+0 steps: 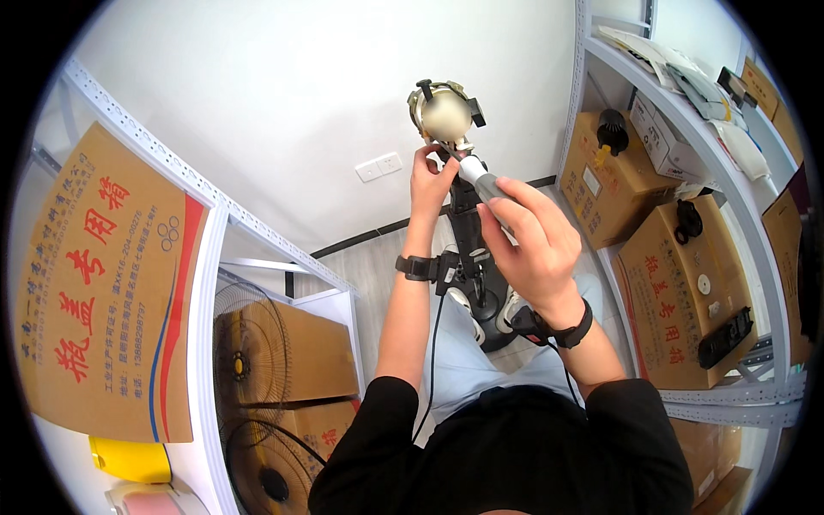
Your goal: The person uses a screwdriver to loosen and remove screws from a mechanical part mounted on a stand. They detach a white plastic component, inspect it, and continue adjusting the assembly with the screwdriver.
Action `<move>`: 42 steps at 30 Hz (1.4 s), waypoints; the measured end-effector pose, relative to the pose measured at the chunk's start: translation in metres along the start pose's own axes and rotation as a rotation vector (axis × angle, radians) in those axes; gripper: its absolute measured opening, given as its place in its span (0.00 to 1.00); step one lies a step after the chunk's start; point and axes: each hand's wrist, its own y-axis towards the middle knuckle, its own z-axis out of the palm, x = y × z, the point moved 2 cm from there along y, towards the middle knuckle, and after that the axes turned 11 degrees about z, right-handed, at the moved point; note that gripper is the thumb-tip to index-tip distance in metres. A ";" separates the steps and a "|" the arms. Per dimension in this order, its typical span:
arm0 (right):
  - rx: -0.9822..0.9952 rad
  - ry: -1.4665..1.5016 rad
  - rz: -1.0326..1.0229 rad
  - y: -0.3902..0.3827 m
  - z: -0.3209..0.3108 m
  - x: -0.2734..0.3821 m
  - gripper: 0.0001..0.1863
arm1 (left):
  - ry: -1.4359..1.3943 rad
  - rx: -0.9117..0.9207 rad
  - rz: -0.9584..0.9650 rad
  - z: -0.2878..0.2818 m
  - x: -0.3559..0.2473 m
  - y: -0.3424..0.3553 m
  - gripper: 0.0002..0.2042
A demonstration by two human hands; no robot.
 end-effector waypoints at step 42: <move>-0.125 0.087 0.182 -0.015 -0.137 -0.013 0.15 | 0.175 0.103 0.006 0.007 0.042 -0.050 0.21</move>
